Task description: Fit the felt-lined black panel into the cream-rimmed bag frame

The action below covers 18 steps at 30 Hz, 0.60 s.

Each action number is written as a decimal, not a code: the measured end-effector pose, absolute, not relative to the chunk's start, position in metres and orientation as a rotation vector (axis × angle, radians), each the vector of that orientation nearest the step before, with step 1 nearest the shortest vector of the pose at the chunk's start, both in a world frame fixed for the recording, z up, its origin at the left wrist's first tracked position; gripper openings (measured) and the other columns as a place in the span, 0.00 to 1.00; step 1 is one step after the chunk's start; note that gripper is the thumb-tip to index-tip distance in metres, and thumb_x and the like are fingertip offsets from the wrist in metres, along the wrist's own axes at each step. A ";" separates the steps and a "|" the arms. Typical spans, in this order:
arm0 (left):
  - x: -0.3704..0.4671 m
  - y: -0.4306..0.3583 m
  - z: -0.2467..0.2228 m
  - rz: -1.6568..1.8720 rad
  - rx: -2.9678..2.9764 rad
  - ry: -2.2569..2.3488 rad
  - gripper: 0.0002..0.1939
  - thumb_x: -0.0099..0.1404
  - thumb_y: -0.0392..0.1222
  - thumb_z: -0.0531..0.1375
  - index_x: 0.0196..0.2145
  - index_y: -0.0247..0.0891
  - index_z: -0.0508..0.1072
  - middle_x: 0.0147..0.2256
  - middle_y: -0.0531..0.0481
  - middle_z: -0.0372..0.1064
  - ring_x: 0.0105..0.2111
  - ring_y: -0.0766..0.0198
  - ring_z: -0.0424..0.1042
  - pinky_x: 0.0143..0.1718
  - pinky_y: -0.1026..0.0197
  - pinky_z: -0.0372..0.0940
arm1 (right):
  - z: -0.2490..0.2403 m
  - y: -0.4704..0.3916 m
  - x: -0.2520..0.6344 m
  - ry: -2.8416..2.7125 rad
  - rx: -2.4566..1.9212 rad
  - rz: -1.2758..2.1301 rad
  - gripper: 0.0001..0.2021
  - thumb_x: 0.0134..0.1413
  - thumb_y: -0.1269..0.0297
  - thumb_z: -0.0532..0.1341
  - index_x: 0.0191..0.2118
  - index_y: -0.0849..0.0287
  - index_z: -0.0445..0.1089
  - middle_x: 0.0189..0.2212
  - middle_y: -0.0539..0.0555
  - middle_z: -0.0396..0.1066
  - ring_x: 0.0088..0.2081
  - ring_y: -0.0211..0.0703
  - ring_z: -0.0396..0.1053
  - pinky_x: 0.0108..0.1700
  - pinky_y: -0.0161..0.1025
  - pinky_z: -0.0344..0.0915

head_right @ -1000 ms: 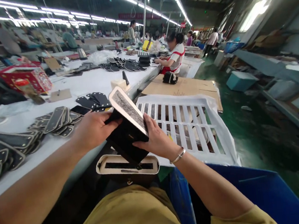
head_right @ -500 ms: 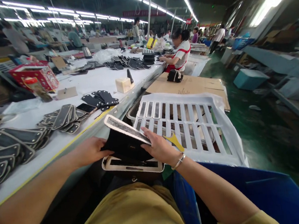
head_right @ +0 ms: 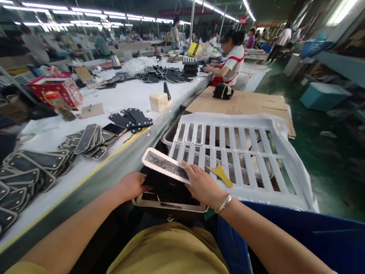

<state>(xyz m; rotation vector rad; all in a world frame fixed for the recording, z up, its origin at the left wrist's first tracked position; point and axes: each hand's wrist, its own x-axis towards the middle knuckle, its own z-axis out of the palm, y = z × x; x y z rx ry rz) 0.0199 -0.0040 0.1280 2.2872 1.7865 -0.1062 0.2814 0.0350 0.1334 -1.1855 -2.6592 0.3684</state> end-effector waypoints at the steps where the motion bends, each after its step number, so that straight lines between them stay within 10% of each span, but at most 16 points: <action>1: 0.020 -0.002 0.126 -0.104 2.286 1.780 0.13 0.60 0.50 0.56 0.32 0.39 0.75 0.31 0.47 0.74 0.34 0.58 0.73 0.31 0.63 0.62 | 0.134 0.035 0.282 -2.664 -1.191 0.354 0.33 0.51 0.70 0.56 0.63 0.61 0.44 0.53 0.62 0.58 0.52 0.51 0.60 0.53 0.47 0.59; 18: 0.031 -0.025 0.105 0.113 2.478 1.764 0.08 0.59 0.36 0.56 0.34 0.35 0.75 0.36 0.40 0.72 0.42 0.50 0.67 0.41 0.51 0.59 | 0.115 0.018 0.289 -2.679 -1.058 -0.015 0.39 0.45 0.77 0.53 0.64 0.60 0.39 0.52 0.63 0.58 0.52 0.56 0.58 0.53 0.52 0.59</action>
